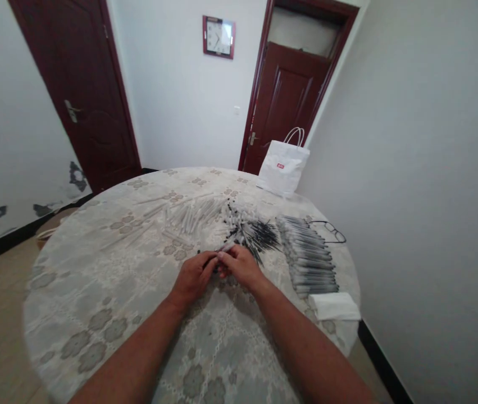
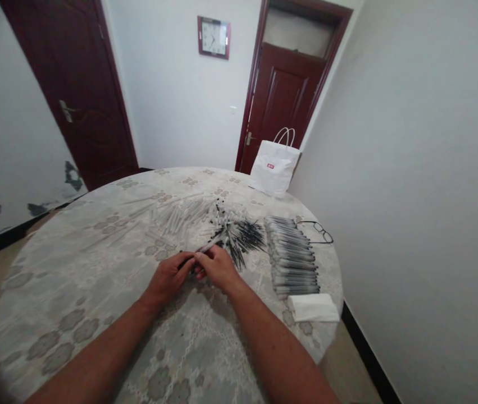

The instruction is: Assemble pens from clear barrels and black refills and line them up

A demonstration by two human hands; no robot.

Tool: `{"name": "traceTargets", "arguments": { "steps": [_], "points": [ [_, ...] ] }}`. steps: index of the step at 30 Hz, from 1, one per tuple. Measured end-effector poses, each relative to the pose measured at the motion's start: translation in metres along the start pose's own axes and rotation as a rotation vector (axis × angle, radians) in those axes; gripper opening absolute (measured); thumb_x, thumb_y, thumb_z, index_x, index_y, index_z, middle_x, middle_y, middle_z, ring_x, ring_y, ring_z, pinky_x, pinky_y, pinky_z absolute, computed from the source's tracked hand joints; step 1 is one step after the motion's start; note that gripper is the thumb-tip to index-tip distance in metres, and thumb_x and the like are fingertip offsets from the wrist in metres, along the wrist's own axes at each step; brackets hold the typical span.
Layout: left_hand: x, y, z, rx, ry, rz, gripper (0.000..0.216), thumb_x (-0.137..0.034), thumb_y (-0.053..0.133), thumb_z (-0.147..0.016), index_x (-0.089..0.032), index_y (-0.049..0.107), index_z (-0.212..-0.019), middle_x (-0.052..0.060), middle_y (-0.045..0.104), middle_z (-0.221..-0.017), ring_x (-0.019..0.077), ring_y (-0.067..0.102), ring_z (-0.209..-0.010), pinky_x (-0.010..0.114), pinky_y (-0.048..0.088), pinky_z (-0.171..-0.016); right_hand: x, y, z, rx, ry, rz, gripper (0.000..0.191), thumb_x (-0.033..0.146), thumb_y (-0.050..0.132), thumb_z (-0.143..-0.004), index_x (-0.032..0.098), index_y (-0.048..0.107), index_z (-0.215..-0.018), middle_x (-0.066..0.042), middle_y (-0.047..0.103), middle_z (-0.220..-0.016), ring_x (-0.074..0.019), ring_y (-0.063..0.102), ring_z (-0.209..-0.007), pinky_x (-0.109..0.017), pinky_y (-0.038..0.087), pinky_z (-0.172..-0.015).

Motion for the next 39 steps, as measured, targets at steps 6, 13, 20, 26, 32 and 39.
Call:
{"name": "traceTargets", "arguments": {
  "steps": [6, 13, 20, 26, 32, 39],
  "points": [
    [0.005, 0.000, 0.000, 0.026, -0.047, -0.035, 0.032, -0.042, 0.047, -0.096, -0.022, 0.071, -0.104, 0.004, 0.075, -0.096, 0.0196, 0.069, -0.087, 0.028, 0.049, -0.080, 0.024, -0.028, -0.002, -0.122, -0.077, 0.073, 0.028, 0.048, 0.067, -0.080, 0.021, 0.061, -0.082, 0.003, 0.063, -0.060, -0.0129, 0.059, -0.048, -0.024, 0.050, -0.047],
    [0.009, 0.001, 0.000, 0.017, -0.049, -0.105, 0.030, -0.042, 0.047, -0.096, -0.023, 0.070, -0.095, 0.003, 0.075, -0.088, 0.0197, 0.069, -0.082, 0.028, 0.048, -0.078, 0.067, -0.102, 0.015, -0.346, -0.189, 0.274, 0.025, 0.044, 0.055, -0.090, 0.021, 0.058, -0.097, 0.000, 0.063, -0.070, -0.0173, 0.064, -0.062, -0.028, 0.053, -0.054],
    [0.010, -0.003, 0.001, -0.082, -0.091, -0.186, 0.031, -0.041, 0.045, -0.096, -0.022, 0.069, -0.095, 0.005, 0.074, -0.089, 0.0209, 0.067, -0.083, 0.030, 0.046, -0.078, 0.127, -0.198, 0.031, -0.676, -0.273, 1.532, 0.031, 0.017, 0.038, -0.097, 0.017, 0.060, -0.120, -0.017, 0.056, -0.119, -0.0244, 0.060, -0.102, -0.033, 0.047, -0.083],
    [0.016, -0.008, 0.001, -0.158, -0.175, -0.144, 0.030, -0.039, 0.045, -0.095, -0.021, 0.068, -0.092, 0.004, 0.073, -0.087, 0.0201, 0.066, -0.083, 0.030, 0.045, -0.079, 0.090, -0.246, -0.009, -0.291, 0.134, 1.922, 0.033, 0.006, 0.041, -0.092, 0.012, 0.067, -0.110, -0.021, 0.061, -0.110, -0.0283, 0.060, -0.105, -0.034, 0.046, -0.081],
    [0.018, -0.010, 0.001, -0.171, -0.223, -0.102, 0.030, -0.040, 0.046, -0.094, -0.021, 0.069, -0.090, 0.003, 0.072, -0.082, 0.0193, 0.065, -0.079, 0.029, 0.045, -0.076, 0.071, -0.258, -0.022, -0.166, 0.152, 1.909, 0.036, 0.003, 0.046, -0.089, 0.014, 0.070, -0.112, -0.018, 0.067, -0.108, -0.0254, 0.063, -0.106, -0.031, 0.044, -0.086],
    [0.025, -0.011, -0.001, -0.208, -0.280, -0.064, 0.030, -0.040, 0.048, -0.093, -0.020, 0.070, -0.091, 0.003, 0.072, -0.082, 0.0195, 0.065, -0.080, 0.029, 0.045, -0.077, 0.075, -0.244, -0.016, -0.290, 0.129, 1.866, 0.040, 0.008, 0.045, -0.090, 0.016, 0.067, -0.122, -0.018, 0.069, -0.112, -0.0249, 0.065, -0.103, -0.031, 0.044, -0.085]
  ]
}}
Point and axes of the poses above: each hand's wrist, its own z-axis away from the middle knuckle, its own y-axis out of the palm, x = y × z, the point moved 5 cm from there along -z, towards the middle knuckle
